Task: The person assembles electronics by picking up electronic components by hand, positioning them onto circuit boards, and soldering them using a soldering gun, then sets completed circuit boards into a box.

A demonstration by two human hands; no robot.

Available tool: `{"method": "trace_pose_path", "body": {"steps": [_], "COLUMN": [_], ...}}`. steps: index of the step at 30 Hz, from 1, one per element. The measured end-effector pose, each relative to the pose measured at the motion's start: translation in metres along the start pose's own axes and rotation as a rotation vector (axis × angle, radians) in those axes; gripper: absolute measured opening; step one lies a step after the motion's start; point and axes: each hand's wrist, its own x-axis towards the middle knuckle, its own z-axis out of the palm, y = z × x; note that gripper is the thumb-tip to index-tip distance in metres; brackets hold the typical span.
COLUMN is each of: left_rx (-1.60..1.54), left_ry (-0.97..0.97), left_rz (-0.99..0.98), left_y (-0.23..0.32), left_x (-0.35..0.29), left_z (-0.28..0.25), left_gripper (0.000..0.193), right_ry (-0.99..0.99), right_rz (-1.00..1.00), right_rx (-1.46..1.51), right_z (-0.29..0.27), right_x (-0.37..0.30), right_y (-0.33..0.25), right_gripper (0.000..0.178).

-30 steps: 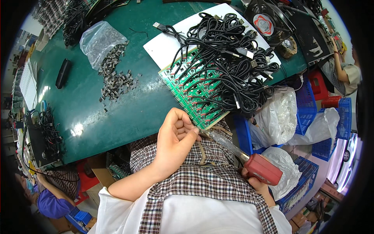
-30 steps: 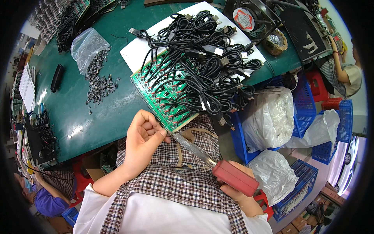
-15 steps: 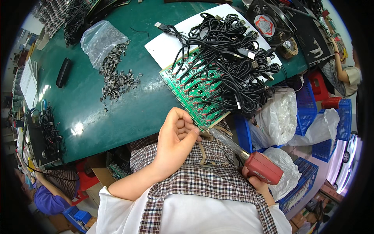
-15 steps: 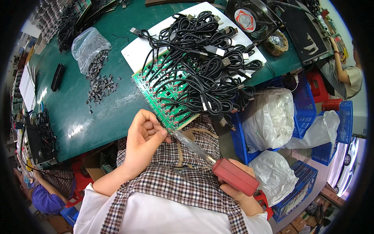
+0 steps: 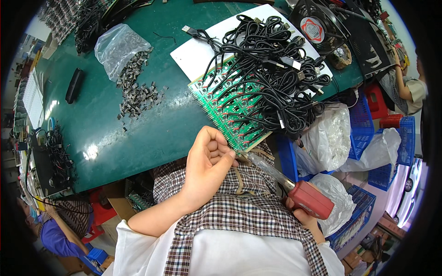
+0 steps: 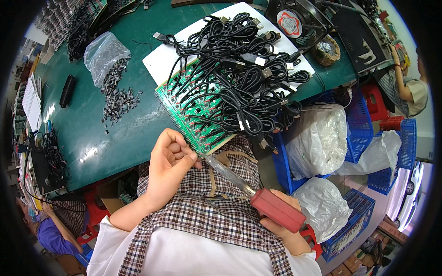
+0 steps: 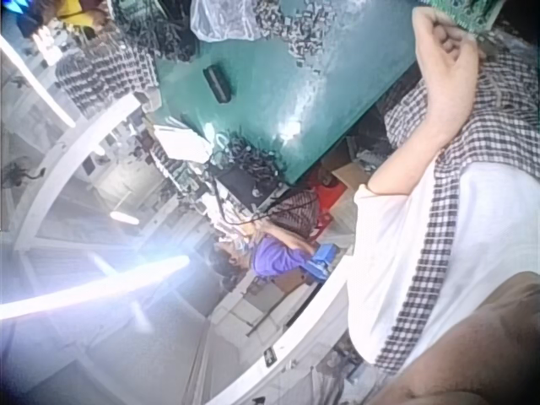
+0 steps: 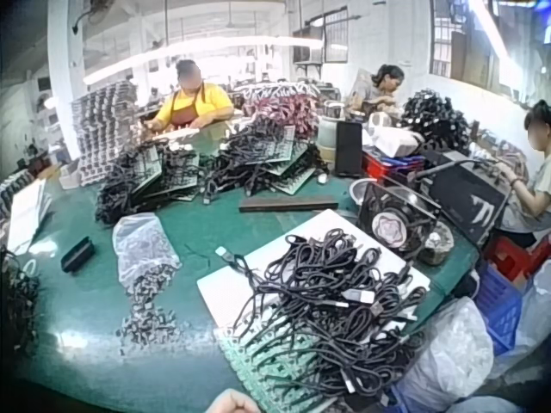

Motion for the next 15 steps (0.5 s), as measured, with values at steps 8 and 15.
{"method": "trace_pose_path", "body": {"steps": [8,15], "left_rx": [0.003,0.006], "left_ry": [0.005,0.014], "left_rz": [0.001,-0.003], "left_y": [0.001,0.001], "left_x": [0.000,0.000], "left_z": [0.001,0.001], "left_gripper": [0.020,0.020], "right_ry": [0.006,0.019], "right_rz": [0.079,-0.005], "right_rx": [-0.179,-0.286], "right_z": [-0.008,-0.008], "right_x": [-0.019,-0.017], "right_y": [0.006,0.006], "right_gripper": [0.063,0.058]}}
